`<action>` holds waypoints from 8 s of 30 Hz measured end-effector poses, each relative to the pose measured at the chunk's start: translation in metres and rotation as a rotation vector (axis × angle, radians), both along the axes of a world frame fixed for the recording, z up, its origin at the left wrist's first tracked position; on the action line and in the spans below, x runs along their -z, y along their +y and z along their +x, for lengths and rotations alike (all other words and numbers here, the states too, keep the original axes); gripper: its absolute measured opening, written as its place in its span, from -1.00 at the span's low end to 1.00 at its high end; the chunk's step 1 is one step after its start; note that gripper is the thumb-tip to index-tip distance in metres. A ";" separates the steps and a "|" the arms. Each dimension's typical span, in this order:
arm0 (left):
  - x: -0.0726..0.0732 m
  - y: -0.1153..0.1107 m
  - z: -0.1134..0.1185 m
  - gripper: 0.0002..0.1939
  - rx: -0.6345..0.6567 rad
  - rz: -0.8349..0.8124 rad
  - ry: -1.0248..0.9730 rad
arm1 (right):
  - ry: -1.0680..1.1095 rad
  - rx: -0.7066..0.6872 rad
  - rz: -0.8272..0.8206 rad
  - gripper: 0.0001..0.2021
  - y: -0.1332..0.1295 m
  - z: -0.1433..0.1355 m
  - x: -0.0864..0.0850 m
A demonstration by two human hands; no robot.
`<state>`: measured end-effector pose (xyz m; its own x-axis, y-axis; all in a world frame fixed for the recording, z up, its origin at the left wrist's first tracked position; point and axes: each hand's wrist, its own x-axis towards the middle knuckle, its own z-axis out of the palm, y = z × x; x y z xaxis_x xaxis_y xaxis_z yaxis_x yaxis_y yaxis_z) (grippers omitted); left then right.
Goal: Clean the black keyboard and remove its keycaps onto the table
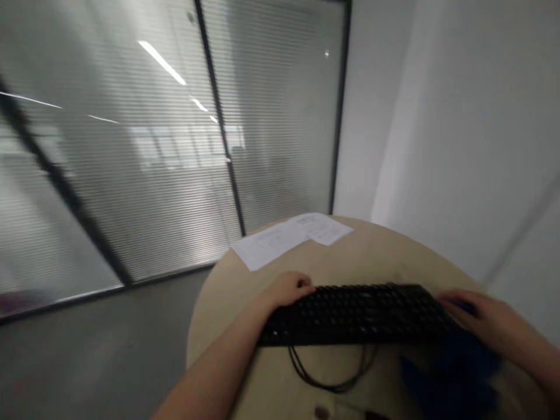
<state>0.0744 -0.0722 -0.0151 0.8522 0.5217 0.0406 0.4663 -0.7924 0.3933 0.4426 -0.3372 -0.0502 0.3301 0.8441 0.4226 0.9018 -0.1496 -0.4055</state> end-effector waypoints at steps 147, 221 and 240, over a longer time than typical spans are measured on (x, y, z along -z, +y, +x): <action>-0.007 0.022 0.013 -0.55 0.047 -0.045 0.013 | -0.091 -0.006 -0.041 -0.77 -0.029 -0.065 0.002; -0.007 0.016 0.014 -0.55 0.003 -0.072 0.008 | -0.161 -0.194 -0.039 -0.76 -0.007 -0.089 -0.008; -0.007 0.016 0.015 -0.58 -0.007 -0.073 0.011 | -0.293 -0.227 -0.251 -0.77 0.002 -0.100 -0.027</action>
<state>0.0893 -0.0567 -0.0084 0.8486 0.5290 -0.0071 0.4766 -0.7586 0.4444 0.3425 -0.3347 -0.0231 0.0214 0.9697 0.2434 0.9945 0.0042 -0.1044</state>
